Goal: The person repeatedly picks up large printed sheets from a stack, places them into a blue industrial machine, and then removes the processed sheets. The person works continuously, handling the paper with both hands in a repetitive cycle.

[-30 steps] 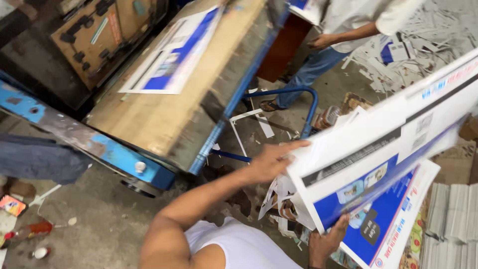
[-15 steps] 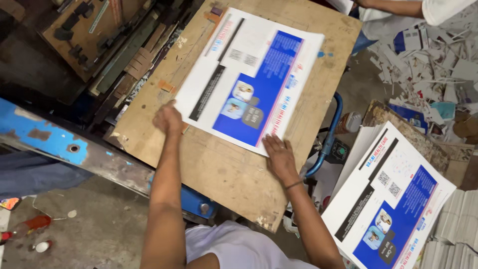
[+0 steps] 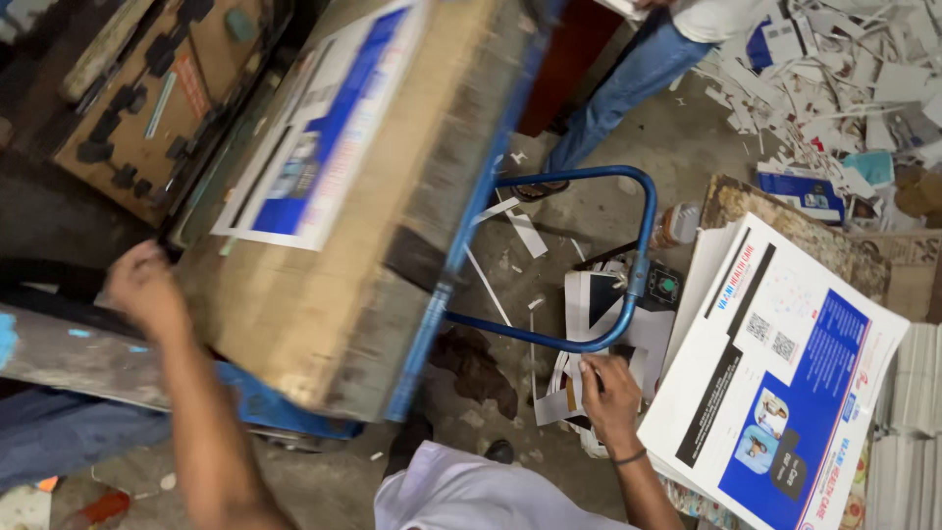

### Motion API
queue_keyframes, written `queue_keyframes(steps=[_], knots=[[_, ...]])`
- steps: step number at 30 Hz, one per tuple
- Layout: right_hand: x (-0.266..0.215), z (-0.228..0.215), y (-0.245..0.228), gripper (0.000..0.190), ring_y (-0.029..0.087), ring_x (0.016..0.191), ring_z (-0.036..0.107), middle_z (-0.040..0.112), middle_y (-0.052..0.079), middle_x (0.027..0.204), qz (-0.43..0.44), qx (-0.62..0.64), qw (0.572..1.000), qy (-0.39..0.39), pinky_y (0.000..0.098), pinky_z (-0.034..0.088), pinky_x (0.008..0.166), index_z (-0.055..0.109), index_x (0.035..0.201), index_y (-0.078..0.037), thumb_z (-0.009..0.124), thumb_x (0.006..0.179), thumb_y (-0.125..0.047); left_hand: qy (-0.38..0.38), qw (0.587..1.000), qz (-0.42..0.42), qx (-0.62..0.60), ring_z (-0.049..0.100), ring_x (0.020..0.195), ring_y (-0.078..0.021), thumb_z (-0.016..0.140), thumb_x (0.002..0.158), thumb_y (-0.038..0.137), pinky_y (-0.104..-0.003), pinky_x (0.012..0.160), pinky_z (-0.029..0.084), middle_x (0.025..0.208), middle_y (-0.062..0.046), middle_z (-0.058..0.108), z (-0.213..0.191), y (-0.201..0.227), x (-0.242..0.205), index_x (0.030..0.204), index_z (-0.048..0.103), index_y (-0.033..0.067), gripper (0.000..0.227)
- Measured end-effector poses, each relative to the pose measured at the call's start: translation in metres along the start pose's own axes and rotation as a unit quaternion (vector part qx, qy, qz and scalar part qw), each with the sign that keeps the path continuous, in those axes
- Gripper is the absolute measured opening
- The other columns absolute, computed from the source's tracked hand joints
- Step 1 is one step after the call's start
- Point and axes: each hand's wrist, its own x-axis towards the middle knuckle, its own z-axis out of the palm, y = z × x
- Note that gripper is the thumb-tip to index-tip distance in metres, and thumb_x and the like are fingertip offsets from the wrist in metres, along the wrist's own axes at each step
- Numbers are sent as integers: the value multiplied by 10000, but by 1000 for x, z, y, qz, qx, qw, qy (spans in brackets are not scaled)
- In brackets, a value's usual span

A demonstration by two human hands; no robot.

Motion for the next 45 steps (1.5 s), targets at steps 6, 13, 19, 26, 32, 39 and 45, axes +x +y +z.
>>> queue_keyframes(steps=[6,13,19,26,32,39,45], knots=[[-88,11,47,201,295,897,719,731,133,1018,11,69,985,-160,379,579,781,747,1054,-65,687,862,-55,175,921,-129,-323,646,745,-209,521,1146,-17,-382,759,657,1018,-167,659,-139,135,-47,1285,636,-73,189],[-166,-31,118,451,308,1045,713,730,84,1188,-162,35,974,-152,403,583,857,713,1120,-94,587,708,42,-64,909,-146,-385,733,956,-289,382,988,-98,-365,816,639,1218,-190,657,-36,291,-120,1296,604,-37,384],[-204,-163,247,499,359,932,716,685,220,1263,175,-41,984,12,425,566,784,620,1375,-130,487,909,-11,-416,870,-27,-263,754,982,-214,446,956,-16,-321,886,575,1071,-97,777,117,385,-297,1228,693,45,373],[-213,-200,303,569,398,1324,497,521,214,1503,237,-363,899,64,536,399,1069,496,1484,-15,580,1079,-405,-629,735,-10,-253,531,1286,-375,642,998,301,-479,1100,402,1386,-241,562,210,483,-502,1549,325,27,692],[-235,-106,240,808,358,1514,252,339,185,1610,71,-183,976,-96,607,121,1209,335,1536,-78,663,887,-430,-437,872,159,-155,587,1194,-457,711,787,264,-546,960,425,1305,-281,624,163,568,-503,1387,439,34,698],[-225,-133,209,734,417,1494,389,448,280,1556,142,-174,967,119,544,246,1256,409,1510,65,604,863,-219,-567,714,191,-364,705,997,-428,549,1012,173,-482,900,563,1185,-275,688,91,642,-349,1581,380,84,600],[-158,-104,170,731,440,1535,346,417,318,1591,35,-92,980,173,522,238,1288,393,1531,73,617,853,-84,-478,743,71,-462,741,994,-201,603,1045,177,-354,868,622,1269,-117,758,80,520,-234,1410,662,115,375]])
